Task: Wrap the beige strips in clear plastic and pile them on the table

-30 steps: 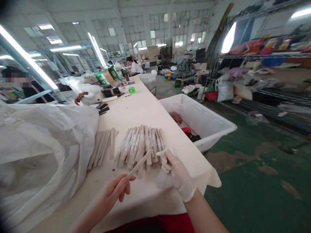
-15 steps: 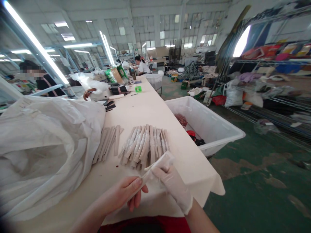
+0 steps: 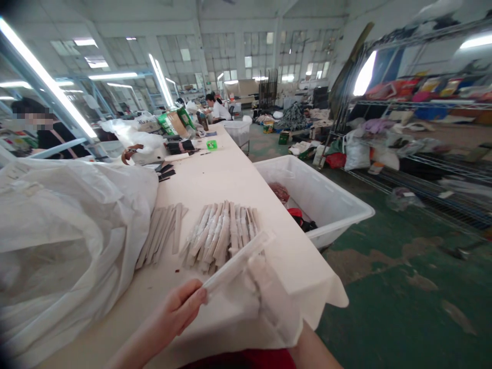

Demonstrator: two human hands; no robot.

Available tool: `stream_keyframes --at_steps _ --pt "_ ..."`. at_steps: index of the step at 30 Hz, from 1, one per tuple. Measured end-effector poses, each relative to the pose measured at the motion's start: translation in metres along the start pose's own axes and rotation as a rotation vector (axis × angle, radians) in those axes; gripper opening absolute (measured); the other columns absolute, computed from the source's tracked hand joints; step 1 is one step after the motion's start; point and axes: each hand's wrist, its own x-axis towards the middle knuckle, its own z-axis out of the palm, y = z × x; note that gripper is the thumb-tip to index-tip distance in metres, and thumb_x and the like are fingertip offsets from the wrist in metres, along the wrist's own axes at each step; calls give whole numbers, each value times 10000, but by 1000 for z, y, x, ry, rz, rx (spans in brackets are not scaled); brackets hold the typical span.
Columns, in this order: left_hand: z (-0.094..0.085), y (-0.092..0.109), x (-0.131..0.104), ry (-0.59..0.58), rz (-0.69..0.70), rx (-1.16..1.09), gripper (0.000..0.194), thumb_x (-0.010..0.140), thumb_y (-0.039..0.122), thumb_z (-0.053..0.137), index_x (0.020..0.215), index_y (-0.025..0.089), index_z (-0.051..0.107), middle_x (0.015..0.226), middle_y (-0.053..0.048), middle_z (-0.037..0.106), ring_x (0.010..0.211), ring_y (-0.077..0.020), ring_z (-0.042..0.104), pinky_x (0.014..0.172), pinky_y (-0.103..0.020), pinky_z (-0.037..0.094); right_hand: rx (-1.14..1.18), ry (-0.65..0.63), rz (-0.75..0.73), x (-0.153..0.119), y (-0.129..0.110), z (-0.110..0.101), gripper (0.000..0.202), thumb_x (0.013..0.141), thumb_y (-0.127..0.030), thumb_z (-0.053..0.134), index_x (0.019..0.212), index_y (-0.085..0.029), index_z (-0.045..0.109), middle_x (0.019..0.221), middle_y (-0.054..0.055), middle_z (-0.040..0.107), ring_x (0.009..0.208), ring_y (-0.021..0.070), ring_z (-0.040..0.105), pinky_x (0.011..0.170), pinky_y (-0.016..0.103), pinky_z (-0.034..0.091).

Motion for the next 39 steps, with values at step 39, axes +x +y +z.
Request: stream_keyframes --at_steps 39 --pt "-98 -80 118 546 -170 556 290 896 382 479 941 125 605 936 -49 635 867 -168 605 811 -386 483 -65 157 276 1 30 -22 404 687 -584 651 835 -213 714 642 -3 575 670 156 534 633 239 447"
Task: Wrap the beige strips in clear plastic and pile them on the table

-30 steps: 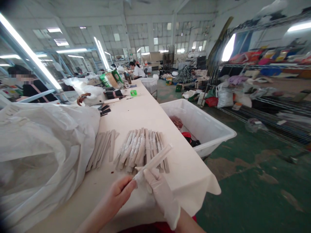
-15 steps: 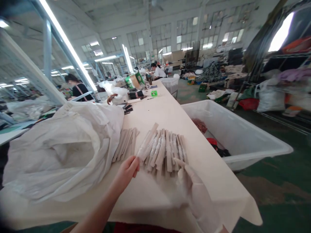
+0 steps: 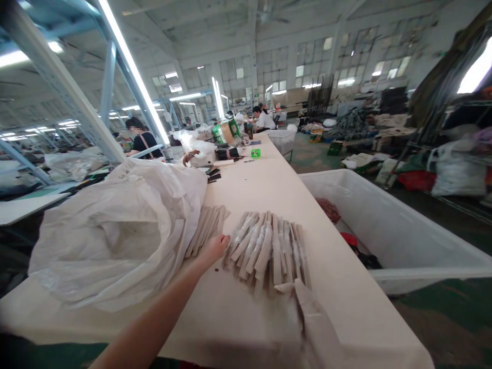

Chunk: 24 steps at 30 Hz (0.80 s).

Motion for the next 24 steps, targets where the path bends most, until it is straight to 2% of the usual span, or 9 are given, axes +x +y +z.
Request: stream_keyframes --at_steps 4,7,10,13,15,18,20,22,24 --pt "-9 -16 15 75 -9 105 282 897 354 479 992 120 602 1086 -97 602 1036 -208 552 920 -433 419 144 -134 7 -4 -9 14 467 611 -387 787 1048 -274 669 706 -27 584 636 119 495 630 204 464" --pt "-6 -20 30 94 -57 143 275 871 324 530 1024 105 597 1103 -118 596 1050 -228 549 919 -444 422 148 -151 48 -6 -15 19 435 558 -319 831 971 -268 703 787 -12 618 698 118 512 693 183 473" --pt "3 -19 42 106 -117 146 258 876 286 524 1044 102 592 1086 -130 605 1015 -236 570 881 -450 448 101 -99 60 -2 -12 15 376 524 -358 842 862 -241 727 702 -1 596 648 129 497 621 191 479" --pt "7 -19 47 128 -142 124 260 885 253 501 1079 96 575 1100 -141 599 1019 -240 571 881 -451 446 72 -29 -5 7 -6 8 374 487 -445 837 751 -209 714 548 -20 480 535 123 410 516 216 444" --pt "3 -19 45 136 -134 103 256 887 188 456 1078 67 576 1092 -172 599 1017 -259 572 876 -450 440 36 -36 -61 10 -4 7 343 540 -483 803 668 -193 671 527 -28 433 511 114 372 482 216 397" --pt "-7 -15 30 147 -74 58 333 865 96 347 1105 18 565 1086 -241 591 1021 -289 572 881 -416 423 -35 -87 -195 10 -9 12 332 714 -459 698 575 -191 559 516 -37 405 485 104 327 477 225 329" --pt "-15 -9 11 150 8 13 386 865 107 310 1181 28 517 1103 -221 592 1047 -261 559 907 -361 408 -60 -102 -283 10 -15 15 332 767 -435 654 574 -190 542 533 -33 424 497 109 337 500 239 317" --pt "-22 -2 -16 120 106 -44 398 888 172 294 1207 41 491 1082 -174 611 1029 -221 564 894 -307 417 -52 -113 -309 11 -21 17 269 755 -429 669 663 -182 611 591 -22 479 548 118 384 536 244 329" --pt "-27 5 -47 44 199 -98 396 911 285 294 1152 94 544 933 -93 655 854 -182 609 782 -265 461 -13 -103 -268 13 -25 17 267 701 -422 719 787 -175 664 670 -10 538 601 123 421 567 242 346"
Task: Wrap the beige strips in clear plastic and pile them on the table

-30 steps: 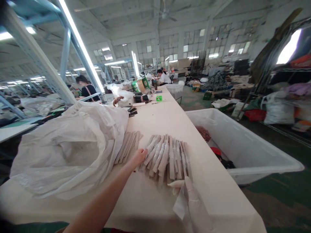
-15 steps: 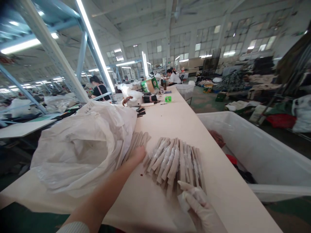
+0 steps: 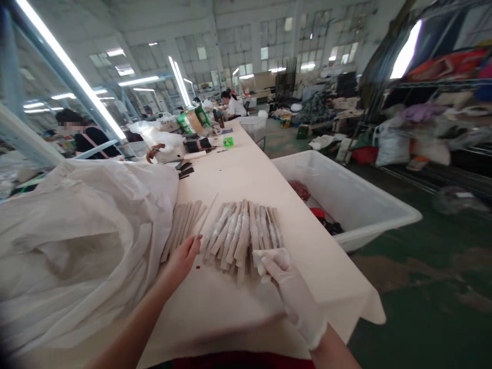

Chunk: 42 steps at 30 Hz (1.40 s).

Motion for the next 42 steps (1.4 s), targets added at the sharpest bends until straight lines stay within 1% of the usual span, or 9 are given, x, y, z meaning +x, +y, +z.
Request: stream_keyframes --at_steps 3,7,14,19,25,30,32,37,42 --pt "-9 18 -39 -107 87 -157 413 886 405 351 1030 131 625 723 -28 642 673 -168 589 626 -244 459 103 31 67 1 -1 -4 263 658 -404 754 711 -172 642 665 -11 552 597 117 422 562 238 349" --pt "-24 29 -67 -202 158 -230 328 840 396 460 963 170 664 800 -30 679 736 -173 608 650 -230 460 213 13 30 -1 -4 -10 363 722 -440 694 538 -190 505 499 -47 420 492 105 339 501 242 309" --pt "-41 32 -82 -234 274 -143 288 860 391 457 954 214 663 845 -32 680 790 -170 623 687 -214 477 271 -35 71 -5 -10 -13 329 744 -461 668 604 -179 569 564 -25 482 511 109 375 521 245 343" --pt "-44 32 -85 -125 371 23 254 843 368 504 985 234 667 842 -39 671 788 -167 632 726 -218 481 113 -42 27 -5 -8 -22 344 789 -445 621 582 -175 574 569 -17 506 543 112 416 570 254 348" --pt "-24 49 -87 -126 355 47 286 853 382 467 1000 228 658 894 -69 680 811 -197 635 719 -259 481 -161 -20 53 -15 1 -2 360 697 -501 681 566 -171 621 561 9 563 570 150 474 600 292 359" --pt "2 66 -88 -256 187 -143 335 859 354 416 1095 182 581 803 -59 663 762 -198 607 710 -290 458 -206 -252 143 -31 5 21 314 672 -500 692 636 -188 688 575 2 578 585 165 492 606 299 379" --pt "4 65 -89 -270 152 -162 339 848 372 425 1079 175 577 721 -35 621 691 -186 575 662 -281 432 -145 -259 138 -31 2 15 314 718 -508 649 691 -201 707 604 5 596 601 170 515 644 312 401" --pt "10 65 -90 -221 105 -258 329 818 360 441 1064 167 539 594 37 468 580 -151 490 576 -248 354 65 -19 101 -27 6 16 419 775 -579 551 940 -229 712 575 6 586 595 192 545 664 340 435" --pt "19 58 -92 -177 106 -354 280 812 387 451 993 180 508 565 66 375 547 -131 437 553 -234 324 27 -208 147 -29 9 27 470 722 -597 613 981 -216 709 579 15 591 639 210 552 721 346 424"
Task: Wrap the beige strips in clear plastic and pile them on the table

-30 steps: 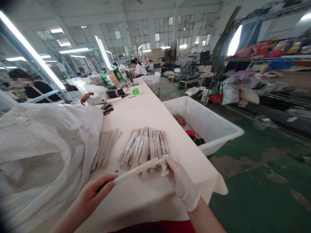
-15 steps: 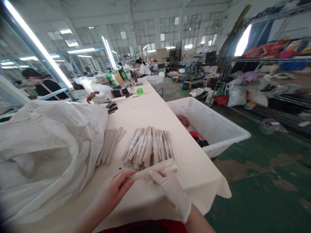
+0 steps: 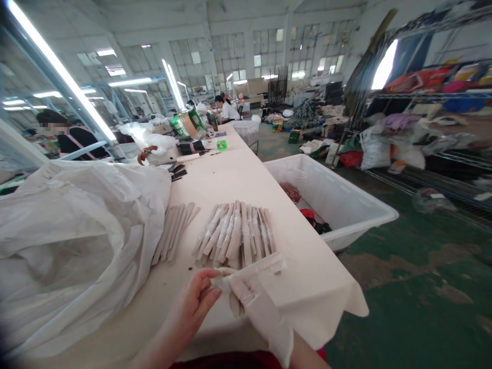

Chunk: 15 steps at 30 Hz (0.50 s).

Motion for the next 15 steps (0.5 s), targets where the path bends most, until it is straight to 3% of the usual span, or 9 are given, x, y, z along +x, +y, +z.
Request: stream_keyframes --at_steps 5,9,12,15 --pt "3 -5 -4 16 -18 -49 233 822 386 457 946 192 498 560 68 383 524 -119 410 527 -223 311 67 172 -58 3 -6 -5 552 786 -645 482 1060 -207 679 755 45 644 767 217 560 804 342 403" --pt "10 6 0 44 3 -78 204 827 346 459 936 180 504 591 52 440 542 -123 436 534 -227 341 59 70 -62 7 9 1 488 798 -576 535 1043 -181 683 680 26 603 659 189 515 740 327 409" --pt "2 6 18 153 33 -71 239 856 345 423 999 167 493 600 53 425 546 -121 428 528 -224 350 63 115 -62 6 12 -5 506 837 -572 478 1104 -176 646 568 -17 515 577 156 451 676 293 397" --pt "-6 -1 53 287 16 -6 329 895 324 345 1146 131 435 626 37 456 569 -131 457 546 -234 388 39 153 -93 6 17 -13 530 864 -574 421 1174 -183 598 559 -23 506 563 138 440 626 267 384"
